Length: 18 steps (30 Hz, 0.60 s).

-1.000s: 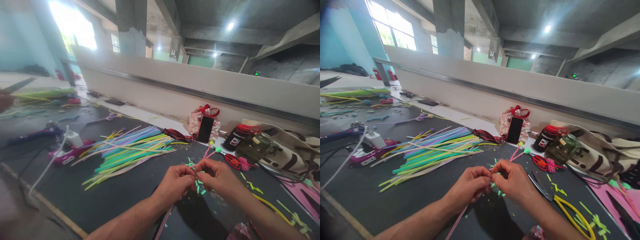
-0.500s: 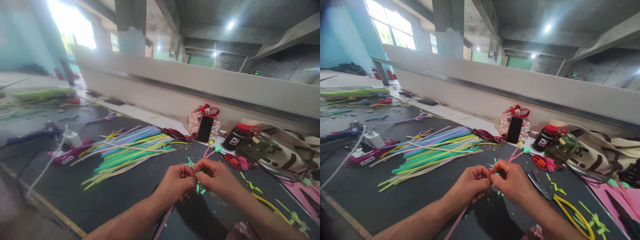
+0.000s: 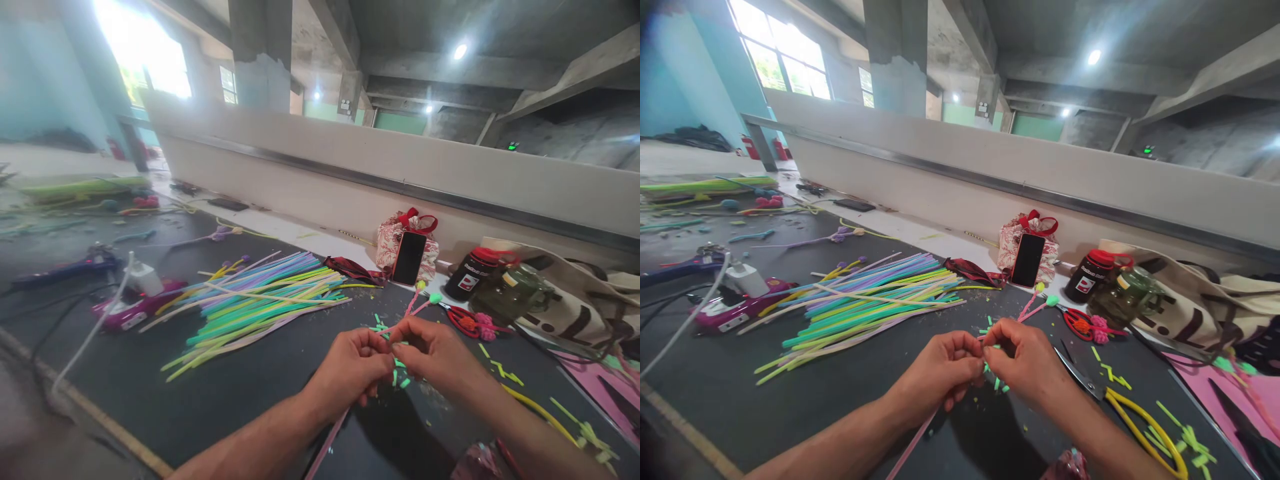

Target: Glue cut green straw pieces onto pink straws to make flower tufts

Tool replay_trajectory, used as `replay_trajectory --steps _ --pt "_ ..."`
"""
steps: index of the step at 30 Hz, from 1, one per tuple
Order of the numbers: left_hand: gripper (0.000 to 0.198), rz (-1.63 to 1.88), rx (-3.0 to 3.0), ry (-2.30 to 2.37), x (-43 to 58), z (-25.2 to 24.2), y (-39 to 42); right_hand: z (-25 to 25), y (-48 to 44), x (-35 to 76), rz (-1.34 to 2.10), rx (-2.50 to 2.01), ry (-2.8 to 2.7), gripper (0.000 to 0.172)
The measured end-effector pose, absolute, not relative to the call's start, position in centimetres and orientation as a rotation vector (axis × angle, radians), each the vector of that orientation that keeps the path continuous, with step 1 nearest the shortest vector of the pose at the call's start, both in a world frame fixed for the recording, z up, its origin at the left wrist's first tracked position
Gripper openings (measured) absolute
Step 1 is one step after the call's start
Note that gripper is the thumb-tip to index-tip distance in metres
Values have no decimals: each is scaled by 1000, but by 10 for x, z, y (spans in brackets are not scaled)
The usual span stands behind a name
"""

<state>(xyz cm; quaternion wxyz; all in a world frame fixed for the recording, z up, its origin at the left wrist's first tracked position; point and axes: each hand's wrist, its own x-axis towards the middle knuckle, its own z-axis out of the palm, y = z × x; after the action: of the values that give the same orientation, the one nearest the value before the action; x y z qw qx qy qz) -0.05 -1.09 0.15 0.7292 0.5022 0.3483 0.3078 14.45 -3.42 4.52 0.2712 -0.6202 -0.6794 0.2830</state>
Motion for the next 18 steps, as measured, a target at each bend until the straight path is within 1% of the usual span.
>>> replay_trajectory --steps 5,7,10,13,15,18 --pt "10 683 1113 803 0 4 -13 46 -34 142 761 -1667 -1866 8" --pt "9 691 1095 807 0 5 -13 47 -34 142 806 -1625 -1867 10" --pt "10 709 1032 785 -3 7 -12 51 -34 146 928 -1556 -1818 24" --pt "11 694 935 723 -5 6 -10 55 -35 152 966 -1552 -1714 39" --pt "13 685 886 681 -6 6 -9 57 -35 156 963 -1540 -1660 44" --pt "14 694 853 659 -7 5 -9 55 -35 160 962 -1524 -1637 43"
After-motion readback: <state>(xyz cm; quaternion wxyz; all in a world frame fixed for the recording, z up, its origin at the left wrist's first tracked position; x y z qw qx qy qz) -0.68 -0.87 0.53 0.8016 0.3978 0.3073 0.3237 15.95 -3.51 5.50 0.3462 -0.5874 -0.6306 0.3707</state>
